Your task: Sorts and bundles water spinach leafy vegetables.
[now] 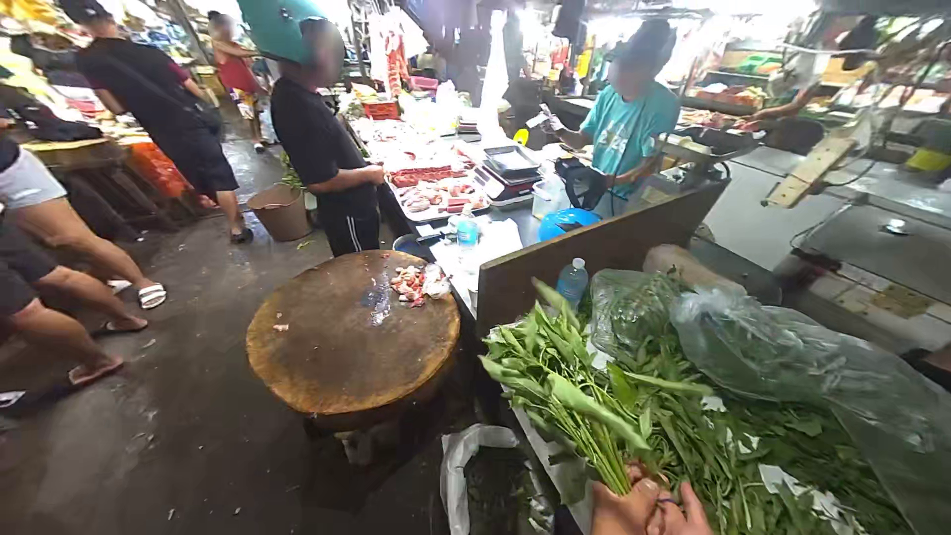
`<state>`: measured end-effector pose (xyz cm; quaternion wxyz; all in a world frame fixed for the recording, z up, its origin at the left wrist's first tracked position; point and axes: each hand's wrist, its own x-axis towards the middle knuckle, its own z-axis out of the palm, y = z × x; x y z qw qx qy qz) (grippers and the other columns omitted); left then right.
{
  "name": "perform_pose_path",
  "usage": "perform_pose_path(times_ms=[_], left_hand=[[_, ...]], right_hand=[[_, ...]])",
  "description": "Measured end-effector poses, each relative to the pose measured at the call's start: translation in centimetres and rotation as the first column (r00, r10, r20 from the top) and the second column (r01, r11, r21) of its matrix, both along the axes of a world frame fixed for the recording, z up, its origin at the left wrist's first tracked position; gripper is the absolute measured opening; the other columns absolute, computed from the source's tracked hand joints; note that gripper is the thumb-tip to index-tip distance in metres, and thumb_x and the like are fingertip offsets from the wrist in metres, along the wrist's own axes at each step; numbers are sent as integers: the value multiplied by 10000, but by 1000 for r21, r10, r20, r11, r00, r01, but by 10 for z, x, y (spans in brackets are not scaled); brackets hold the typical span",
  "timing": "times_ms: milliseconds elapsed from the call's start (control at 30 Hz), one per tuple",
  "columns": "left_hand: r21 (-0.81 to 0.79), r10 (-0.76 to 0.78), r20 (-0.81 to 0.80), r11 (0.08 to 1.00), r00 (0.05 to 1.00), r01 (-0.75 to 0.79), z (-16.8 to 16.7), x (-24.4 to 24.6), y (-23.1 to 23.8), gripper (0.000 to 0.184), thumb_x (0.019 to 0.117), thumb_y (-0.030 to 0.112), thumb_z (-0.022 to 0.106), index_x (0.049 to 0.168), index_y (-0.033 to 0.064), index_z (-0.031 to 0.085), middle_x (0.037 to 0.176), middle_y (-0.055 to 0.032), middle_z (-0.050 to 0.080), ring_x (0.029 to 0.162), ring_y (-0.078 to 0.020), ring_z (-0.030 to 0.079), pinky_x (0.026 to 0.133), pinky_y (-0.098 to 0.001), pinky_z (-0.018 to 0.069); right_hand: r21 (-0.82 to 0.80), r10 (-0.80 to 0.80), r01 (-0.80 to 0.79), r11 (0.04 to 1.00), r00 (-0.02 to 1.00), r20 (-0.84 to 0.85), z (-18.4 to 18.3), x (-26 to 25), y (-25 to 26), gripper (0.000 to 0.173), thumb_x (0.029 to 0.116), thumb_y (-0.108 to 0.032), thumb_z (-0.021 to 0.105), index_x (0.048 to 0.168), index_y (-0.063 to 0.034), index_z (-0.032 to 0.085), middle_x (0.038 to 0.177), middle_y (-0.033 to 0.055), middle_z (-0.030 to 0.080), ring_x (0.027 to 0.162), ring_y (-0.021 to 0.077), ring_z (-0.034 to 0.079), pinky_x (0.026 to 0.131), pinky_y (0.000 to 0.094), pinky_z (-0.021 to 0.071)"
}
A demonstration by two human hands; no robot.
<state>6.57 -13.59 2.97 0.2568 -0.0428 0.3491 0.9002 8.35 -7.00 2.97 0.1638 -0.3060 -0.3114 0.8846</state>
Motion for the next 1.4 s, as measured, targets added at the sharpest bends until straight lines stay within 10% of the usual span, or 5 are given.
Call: perform_pose_path(times_ms=[333, 467, 700, 1100, 1400], left_hand=[[-316, 113, -124, 937, 986, -147, -9, -26, -28, 162, 966, 73, 642, 1101, -6, 682, 962, -40, 722, 888, -81, 672, 853, -292, 563], [-321, -20, -152, 947, 988, -30, -15, -24, -43, 222, 956, 80, 638, 1152, -24, 639, 953, -47, 725, 819, -97, 693, 788, -300, 597], [-568, -44, -141, 822, 989, -45, -36, -10, -50, 119, 927, 149, 700, 973, 40, 688, 810, 6, 672, 761, -56, 635, 763, -299, 550], [-704, -304, -139, 700, 942, 122, -16, -7, -76, 291, 944, 247, 703, 1125, 19, 708, 983, -90, 723, 931, -141, 674, 904, -389, 541], [-617, -145, -155, 786, 977, 19, -37, -5, -63, 192, 955, 216, 698, 993, 29, 722, 825, -22, 702, 772, -83, 659, 787, -323, 560]], right_hand=[[583, 353, -385, 715, 919, 174, -4, 19, 3, 408, 973, -40, 514, 1359, 91, 496, 1226, 130, 646, 1043, 155, 671, 904, 356, 576], [594, 589, -630, 500, 750, 300, -4, 23, 0, 535, 885, -85, 634, 1370, 78, 479, 1149, 92, 674, 849, 97, 674, 742, 311, 596], [591, 360, -785, -184, 506, 784, 3, 17, -26, 477, 1080, -229, 436, 1436, 84, 483, 1389, 293, 580, 1343, 397, 543, 1164, 552, 381], [663, 560, -748, -28, 538, 630, -19, 22, 0, 506, 969, -241, 653, 1370, 55, 564, 1312, 226, 641, 1243, 279, 615, 1111, 464, 458], [601, 355, -765, -231, 509, 784, 0, 29, -33, 427, 1072, -211, 405, 1282, 126, 563, 1226, 326, 641, 1209, 444, 614, 1065, 585, 441]])
